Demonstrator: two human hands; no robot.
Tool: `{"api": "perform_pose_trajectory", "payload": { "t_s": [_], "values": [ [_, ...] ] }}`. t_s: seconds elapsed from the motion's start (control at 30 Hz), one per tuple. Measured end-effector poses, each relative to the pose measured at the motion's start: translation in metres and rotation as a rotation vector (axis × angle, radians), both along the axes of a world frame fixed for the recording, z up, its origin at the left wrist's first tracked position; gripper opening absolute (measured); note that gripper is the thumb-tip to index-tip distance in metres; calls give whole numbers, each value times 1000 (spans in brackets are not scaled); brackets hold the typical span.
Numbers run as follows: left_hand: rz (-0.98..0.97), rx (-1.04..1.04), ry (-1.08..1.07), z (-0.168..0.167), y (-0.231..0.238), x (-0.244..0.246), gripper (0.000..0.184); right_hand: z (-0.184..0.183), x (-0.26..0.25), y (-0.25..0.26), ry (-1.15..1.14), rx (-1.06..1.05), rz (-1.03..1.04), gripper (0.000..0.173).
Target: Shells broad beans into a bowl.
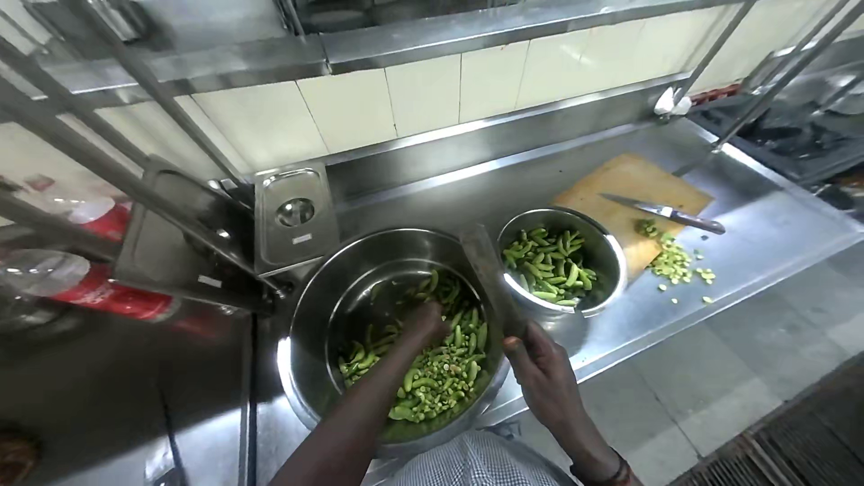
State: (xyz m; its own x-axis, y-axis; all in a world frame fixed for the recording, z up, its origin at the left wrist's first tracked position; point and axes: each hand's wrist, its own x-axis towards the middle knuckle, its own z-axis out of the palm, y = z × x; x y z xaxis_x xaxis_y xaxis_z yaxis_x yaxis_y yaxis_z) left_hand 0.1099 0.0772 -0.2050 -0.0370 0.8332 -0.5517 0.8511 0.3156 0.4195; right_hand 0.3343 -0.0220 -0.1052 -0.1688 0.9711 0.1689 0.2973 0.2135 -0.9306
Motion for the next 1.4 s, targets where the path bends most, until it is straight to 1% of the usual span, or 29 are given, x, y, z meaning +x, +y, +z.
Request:
{"api": "perform_pose_trajectory", "payload": {
  "t_s": [0.07,0.13,0.23,0.3,0.43,0.53,0.57,0.63,0.7,0.73,0.87,0.9,0.97,1.03,1.13,1.23,1.33,1.4],
  "values": [
    [45,-50,-47,-6,3,-4,54,-1,1,0,3,-13,-3,35],
    [61,-76,-85,-9,2,-9,56,0,0,0,4,-33,4,36],
    [12,-69,-85,-5,-1,-10,51,3,-5,1,-1,-33,26,33],
    [6,-55,-104,0,-5,-10,49,4,-7,2,-11,-20,34,36],
    [-18,63,-191,12,-16,-14,40,4,-9,2,-15,-13,46,36],
    [54,156,-327,47,-35,-19,32,3,-7,1,3,-27,55,37],
    [89,194,-403,63,-46,-20,28,2,-6,1,5,-31,58,38],
    [151,263,-590,89,-71,-22,20,2,-6,0,9,-40,63,34],
    [173,316,-750,101,-92,-25,18,4,-9,-1,7,-72,80,31],
    [181,330,-813,105,-101,-25,18,4,-12,-1,8,-87,96,33],
    [297,341,-994,113,-127,-15,20,6,-23,-1,12,-108,189,43],
    [310,329,-1021,113,-130,-13,19,8,-26,0,15,-120,212,43],
    [275,329,-1060,109,-134,-12,17,13,-32,0,12,-146,234,36],
    [271,330,-1079,108,-135,-12,15,18,-37,0,-21,-142,243,30],
    [289,345,-1061,109,-135,-13,15,16,-41,2,-80,-81,250,31],
    [308,405,-1031,108,-137,-12,17,11,-46,3,-124,-5,244,32],
    [340,454,-1030,106,-137,-11,16,9,-49,1,-125,14,249,38],
    [428,449,-1108,105,-138,-12,18,8,-49,0,-101,24,254,44]
  ]
}}
